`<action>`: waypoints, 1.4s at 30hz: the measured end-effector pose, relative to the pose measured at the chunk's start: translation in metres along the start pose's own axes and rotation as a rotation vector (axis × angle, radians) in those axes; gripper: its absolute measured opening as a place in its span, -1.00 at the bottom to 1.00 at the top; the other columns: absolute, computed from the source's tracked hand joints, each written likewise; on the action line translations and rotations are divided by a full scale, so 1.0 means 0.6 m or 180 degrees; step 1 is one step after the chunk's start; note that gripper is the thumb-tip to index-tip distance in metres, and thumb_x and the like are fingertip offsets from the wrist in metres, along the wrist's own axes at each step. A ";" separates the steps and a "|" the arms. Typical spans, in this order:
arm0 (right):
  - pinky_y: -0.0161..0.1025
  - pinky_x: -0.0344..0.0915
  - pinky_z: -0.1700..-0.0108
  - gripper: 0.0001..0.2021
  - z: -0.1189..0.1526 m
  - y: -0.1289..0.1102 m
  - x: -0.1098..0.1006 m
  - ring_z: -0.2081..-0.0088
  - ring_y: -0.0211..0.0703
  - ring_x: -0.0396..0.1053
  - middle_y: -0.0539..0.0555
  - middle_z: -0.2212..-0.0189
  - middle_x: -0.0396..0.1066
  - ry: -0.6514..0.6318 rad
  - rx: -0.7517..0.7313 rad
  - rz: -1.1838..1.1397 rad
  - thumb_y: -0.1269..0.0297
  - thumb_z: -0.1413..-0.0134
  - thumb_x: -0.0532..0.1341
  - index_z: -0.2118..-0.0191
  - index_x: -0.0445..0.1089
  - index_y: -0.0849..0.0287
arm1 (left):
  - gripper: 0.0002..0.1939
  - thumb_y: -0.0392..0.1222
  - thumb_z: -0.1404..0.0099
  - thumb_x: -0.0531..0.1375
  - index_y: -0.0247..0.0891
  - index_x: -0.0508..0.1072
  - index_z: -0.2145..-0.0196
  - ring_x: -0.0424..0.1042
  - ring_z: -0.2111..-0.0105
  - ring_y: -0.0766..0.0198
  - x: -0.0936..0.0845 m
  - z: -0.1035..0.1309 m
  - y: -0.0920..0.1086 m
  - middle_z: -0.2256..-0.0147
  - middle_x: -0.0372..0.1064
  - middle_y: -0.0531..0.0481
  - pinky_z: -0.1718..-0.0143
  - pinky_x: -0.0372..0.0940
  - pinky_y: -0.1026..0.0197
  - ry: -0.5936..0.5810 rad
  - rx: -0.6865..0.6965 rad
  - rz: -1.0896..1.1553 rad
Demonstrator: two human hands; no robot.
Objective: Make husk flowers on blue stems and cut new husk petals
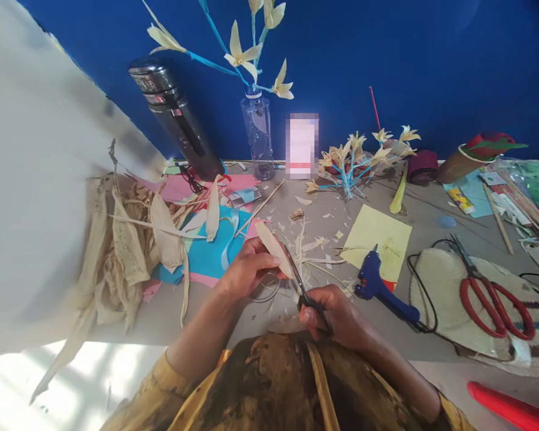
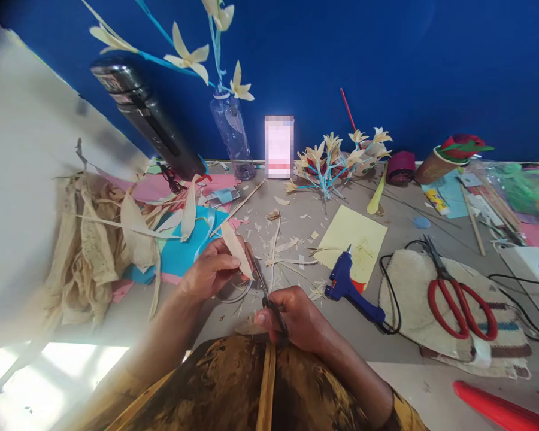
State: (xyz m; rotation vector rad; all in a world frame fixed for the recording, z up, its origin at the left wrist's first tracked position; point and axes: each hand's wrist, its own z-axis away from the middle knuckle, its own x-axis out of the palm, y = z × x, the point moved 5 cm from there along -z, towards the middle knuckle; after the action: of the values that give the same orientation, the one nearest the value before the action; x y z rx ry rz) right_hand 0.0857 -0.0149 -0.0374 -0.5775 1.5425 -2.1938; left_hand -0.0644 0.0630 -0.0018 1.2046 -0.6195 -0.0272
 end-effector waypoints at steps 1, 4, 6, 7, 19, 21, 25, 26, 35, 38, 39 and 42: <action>-0.33 0.03 0.54 -0.42 0.001 -0.004 0.000 0.61 -0.29 0.14 -0.03 0.69 0.30 -0.0024 -0.0044 -0.0038 -0.29 -0.07 0.21 0.61 0.33 0.18 | -0.92 -0.26 0.03 0.27 -0.33 0.48 0.53 0.39 0.57 0.27 0.000 0.000 -0.001 0.56 0.46 -0.05 0.48 0.25 0.24 0.0010 -0.0018 -0.0018; -0.32 0.05 0.50 -0.34 0.003 -0.017 0.001 0.57 -0.28 0.17 0.01 0.64 0.34 -0.0124 -0.0162 -0.0154 -0.40 -0.03 0.16 0.56 0.36 0.21 | -0.90 -0.24 0.02 0.29 -0.34 0.49 0.53 0.39 0.58 0.26 0.002 0.000 -0.006 0.59 0.45 -0.05 0.48 0.26 0.23 -0.0028 -0.0097 -0.0098; -0.32 0.03 0.50 -0.32 0.004 -0.022 0.001 0.57 -0.29 0.15 0.01 0.63 0.34 -0.0118 -0.0156 -0.0253 -0.43 0.01 0.16 0.56 0.36 0.21 | -0.90 -0.25 0.01 0.30 -0.35 0.51 0.52 0.37 0.60 0.28 0.006 0.000 -0.008 0.61 0.44 -0.04 0.49 0.24 0.25 -0.0093 -0.0115 -0.0113; -0.32 0.03 0.50 -0.33 0.004 -0.023 0.000 0.57 -0.29 0.14 0.01 0.63 0.34 -0.0105 -0.0155 -0.0287 -0.43 0.01 0.17 0.55 0.36 0.21 | -0.90 -0.25 0.01 0.30 -0.35 0.52 0.51 0.35 0.61 0.30 0.007 0.000 -0.008 0.61 0.44 -0.04 0.50 0.22 0.26 -0.0104 -0.0122 -0.0094; -0.29 0.25 0.41 -0.56 -0.009 -0.039 -0.034 0.45 -0.20 0.30 -0.02 0.47 0.36 0.1703 -0.0492 -0.0706 0.00 0.16 0.42 0.21 0.40 0.16 | -0.77 -0.21 0.07 0.46 -0.37 0.54 0.48 0.30 0.60 0.38 0.020 0.002 -0.033 0.59 0.39 0.01 0.52 0.17 0.30 0.0326 -0.0353 0.0499; -0.29 0.24 0.42 -0.64 -0.010 -0.047 -0.039 0.49 -0.23 0.27 -0.05 0.50 0.32 0.1893 -0.0593 -0.0909 0.04 0.13 0.41 0.26 0.38 0.14 | -0.75 -0.20 0.07 0.48 -0.39 0.54 0.51 0.28 0.60 0.39 0.027 0.001 -0.045 0.61 0.36 0.02 0.54 0.16 0.31 0.0275 -0.0443 0.0520; -0.31 0.12 0.50 -0.71 -0.001 -0.060 -0.058 0.55 -0.29 0.15 -0.08 0.57 0.25 0.2069 -0.0701 -0.0843 0.10 0.17 0.41 0.39 0.38 0.13 | -0.67 -0.12 0.03 0.46 -0.36 0.60 0.32 0.38 0.51 0.30 0.017 -0.001 -0.035 0.51 0.45 -0.04 0.49 0.25 0.28 0.0131 -0.0364 0.0688; -0.32 0.10 0.51 -0.71 0.001 -0.062 -0.061 0.55 -0.29 0.13 -0.08 0.58 0.24 0.1956 -0.0671 -0.0803 0.11 0.19 0.41 0.40 0.38 0.14 | -0.63 -0.07 0.02 0.45 -0.33 0.61 0.28 0.42 0.47 0.26 0.010 -0.002 -0.026 0.45 0.48 -0.07 0.45 0.29 0.26 0.0159 -0.0293 0.0731; -0.37 0.09 0.52 -0.78 0.001 -0.068 -0.069 0.55 -0.33 0.14 -0.07 0.57 0.30 0.1020 -0.0205 -0.0486 0.21 0.17 0.36 0.38 0.41 0.19 | -0.81 -0.14 -0.11 0.41 -0.33 0.57 0.41 0.34 0.45 0.35 0.025 0.008 -0.016 0.48 0.43 0.00 0.38 0.20 0.30 -0.0501 -0.0705 -0.1073; -0.37 0.07 0.53 -0.76 0.001 -0.071 -0.072 0.57 -0.34 0.13 -0.08 0.57 0.28 0.1082 -0.0227 -0.0533 0.19 0.17 0.37 0.37 0.40 0.19 | -0.78 -0.13 -0.10 0.42 -0.32 0.55 0.37 0.30 0.44 0.36 0.035 0.009 -0.022 0.46 0.40 0.02 0.38 0.16 0.31 -0.0508 -0.0706 -0.0868; -0.37 0.06 0.54 -0.74 0.001 -0.071 -0.073 0.58 -0.34 0.12 -0.09 0.58 0.28 0.1065 -0.0229 -0.0547 0.18 0.17 0.38 0.36 0.39 0.19 | -0.77 -0.12 -0.11 0.42 -0.31 0.55 0.34 0.29 0.44 0.37 0.036 0.008 -0.022 0.44 0.39 0.01 0.40 0.15 0.31 -0.0499 -0.0664 -0.0795; -0.36 0.04 0.55 -0.71 0.000 -0.073 -0.074 0.59 -0.34 0.11 -0.09 0.59 0.26 0.0985 -0.0246 -0.0554 0.12 0.16 0.39 0.35 0.38 0.18 | -0.75 -0.09 -0.13 0.41 -0.32 0.56 0.32 0.27 0.44 0.37 0.036 0.007 -0.024 0.41 0.39 -0.01 0.42 0.13 0.31 -0.0556 -0.0576 -0.0680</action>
State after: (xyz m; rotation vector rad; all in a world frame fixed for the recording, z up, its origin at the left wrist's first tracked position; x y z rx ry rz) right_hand 0.1192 0.0224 -0.0008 -0.4233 1.7983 -2.4561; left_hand -0.0439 0.0465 -0.0043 1.0945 -0.6239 -0.3644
